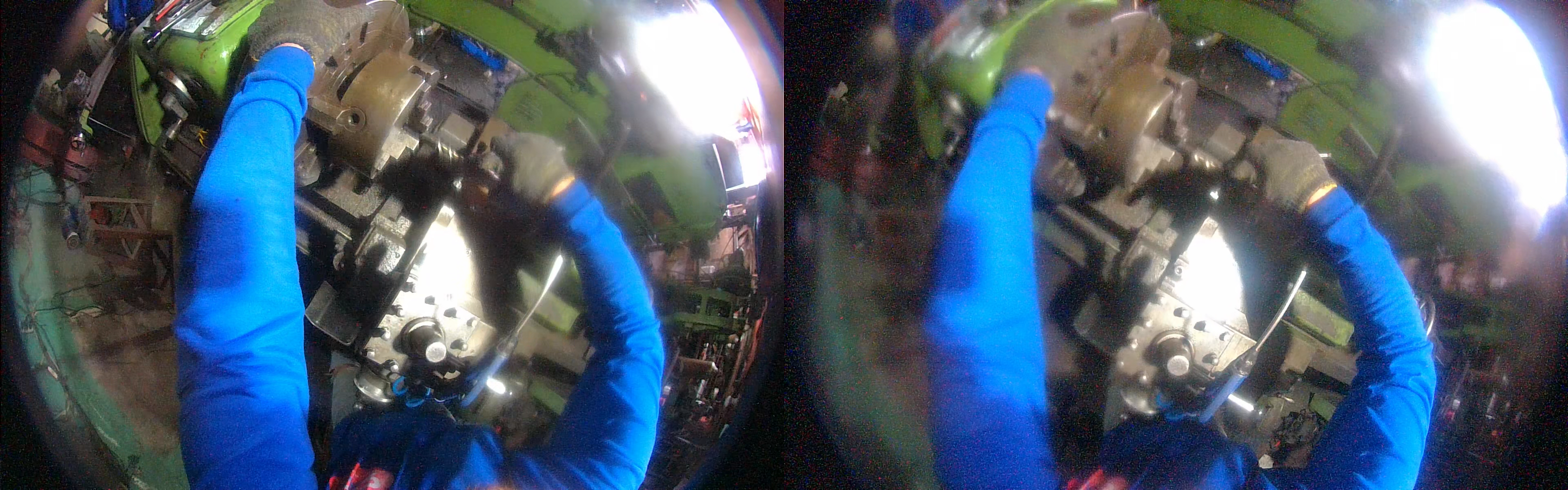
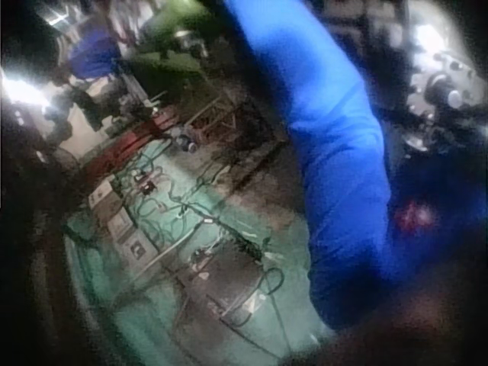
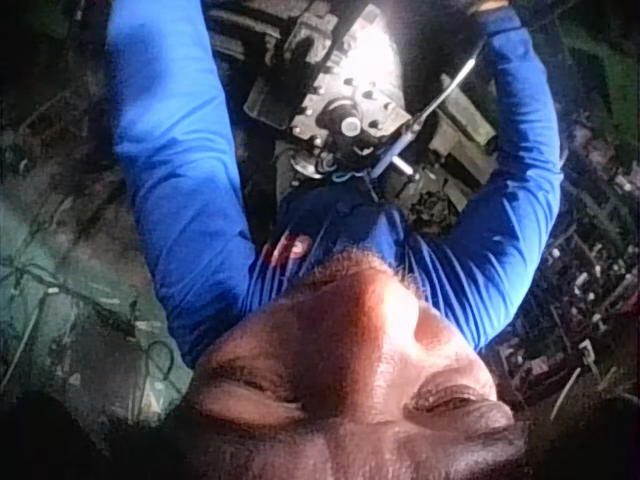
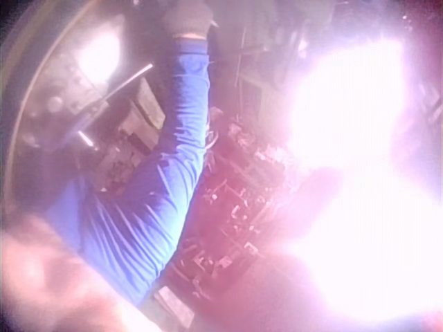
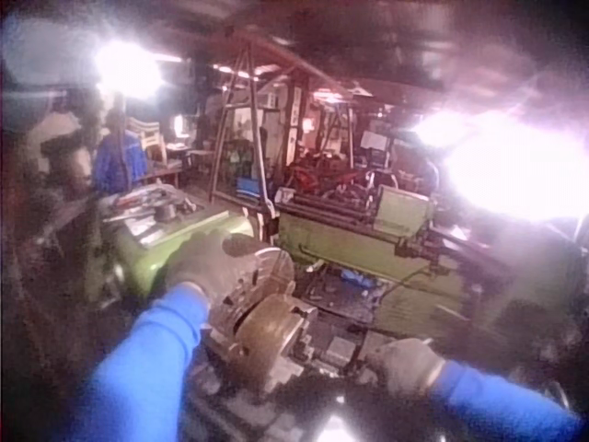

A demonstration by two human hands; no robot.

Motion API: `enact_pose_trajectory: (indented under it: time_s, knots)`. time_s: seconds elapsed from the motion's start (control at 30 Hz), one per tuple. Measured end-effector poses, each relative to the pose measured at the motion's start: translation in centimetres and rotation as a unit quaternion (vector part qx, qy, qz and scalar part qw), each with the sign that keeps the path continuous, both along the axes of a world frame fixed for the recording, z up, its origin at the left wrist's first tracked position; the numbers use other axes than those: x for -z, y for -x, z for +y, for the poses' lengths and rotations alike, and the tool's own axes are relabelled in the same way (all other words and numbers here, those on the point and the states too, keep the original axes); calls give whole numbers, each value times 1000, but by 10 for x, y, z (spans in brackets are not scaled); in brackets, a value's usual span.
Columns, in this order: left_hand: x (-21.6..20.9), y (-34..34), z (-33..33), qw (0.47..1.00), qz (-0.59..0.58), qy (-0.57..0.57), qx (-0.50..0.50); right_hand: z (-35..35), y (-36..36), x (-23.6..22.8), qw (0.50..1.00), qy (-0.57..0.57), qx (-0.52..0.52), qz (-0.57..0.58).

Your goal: The person operates a green metal lathe, using a wrench to tighten bolts on the chuck and adjusting the tool post. The person wears gloves and a blue long-sleeved shirt while working on the machine in a workshop.

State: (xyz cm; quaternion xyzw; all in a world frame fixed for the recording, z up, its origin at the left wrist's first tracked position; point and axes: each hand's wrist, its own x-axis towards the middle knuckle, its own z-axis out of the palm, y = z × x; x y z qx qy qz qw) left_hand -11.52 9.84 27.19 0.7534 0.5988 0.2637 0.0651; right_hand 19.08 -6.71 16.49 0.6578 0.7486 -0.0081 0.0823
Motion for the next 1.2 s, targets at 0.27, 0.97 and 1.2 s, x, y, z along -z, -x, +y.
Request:
enact_pose_trajectory:
  time_s: [0.27, 0.97, 1.2]
  knots:
    - [-4, 0, 3, 999, 13, 26, -19, -2, 13, -11, 1000, 10, 18, 6]
    - [26, 2, 40, 999, 20, -28, 3, -5, -17, -20, 903, -44, 113, 412]
    - [62, -2, 81, 997, 6, -65, 45, 14, -58, -6, 925, 34, 109, 363]
